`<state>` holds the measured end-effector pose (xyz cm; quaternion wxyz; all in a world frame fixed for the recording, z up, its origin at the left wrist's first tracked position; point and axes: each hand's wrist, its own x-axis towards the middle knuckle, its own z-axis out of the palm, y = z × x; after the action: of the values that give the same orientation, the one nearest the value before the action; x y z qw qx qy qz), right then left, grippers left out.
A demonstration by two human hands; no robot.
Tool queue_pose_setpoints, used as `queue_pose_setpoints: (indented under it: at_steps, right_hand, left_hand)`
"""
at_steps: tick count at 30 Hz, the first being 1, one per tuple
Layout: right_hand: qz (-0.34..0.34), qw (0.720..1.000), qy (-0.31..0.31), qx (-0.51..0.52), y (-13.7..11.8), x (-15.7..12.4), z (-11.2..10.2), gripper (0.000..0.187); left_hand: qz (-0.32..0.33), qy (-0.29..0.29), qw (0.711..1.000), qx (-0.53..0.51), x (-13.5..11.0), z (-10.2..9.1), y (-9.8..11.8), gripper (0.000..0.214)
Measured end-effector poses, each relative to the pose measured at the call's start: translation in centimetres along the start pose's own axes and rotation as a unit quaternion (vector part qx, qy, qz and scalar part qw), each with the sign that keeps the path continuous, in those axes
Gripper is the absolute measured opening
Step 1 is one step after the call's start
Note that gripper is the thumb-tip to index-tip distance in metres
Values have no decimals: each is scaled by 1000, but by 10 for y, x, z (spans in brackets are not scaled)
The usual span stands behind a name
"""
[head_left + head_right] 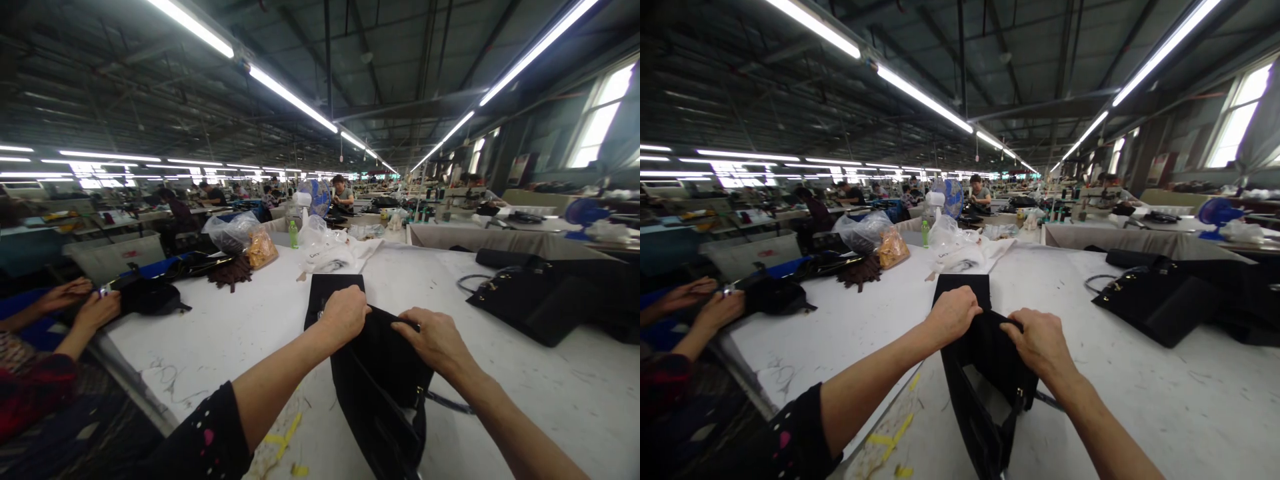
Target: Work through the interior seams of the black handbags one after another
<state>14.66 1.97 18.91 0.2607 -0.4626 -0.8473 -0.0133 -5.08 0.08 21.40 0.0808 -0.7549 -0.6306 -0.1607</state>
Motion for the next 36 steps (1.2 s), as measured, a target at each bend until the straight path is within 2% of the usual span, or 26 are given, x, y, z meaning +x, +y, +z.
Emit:
queue_pose_setpoints:
  at_steps: [2,9,15,19,22,29,36]
  right_hand:
    - [-4,999,-13,-32,-3,4,1,24]
    - [64,994,-55,-62,-12,14,-3,26]
    - [18,995,-92,-43,-28,35,-3,20]
    - [18,996,-83,-22,-27,40,2,23]
    - [21,997,-78,-5,-23,39,5,23]
    - [32,996,-77,18,-23,36,4,23]
    - [25,997,-75,20,-29,34,3,23]
  left_hand:
    - [-1,2,1000,1,0,0,0,26]
    - [-9,0,1000,1,3,3,0,27]
    - [-12,3,999,-46,1,3,-6,27]
    - [8,9,994,-113,-3,0,-23,12]
    - [21,18,991,-129,-6,-1,-32,9]
    - [-13,18,996,-81,-5,1,-32,15]
    - [-14,31,998,-46,-6,6,-33,12]
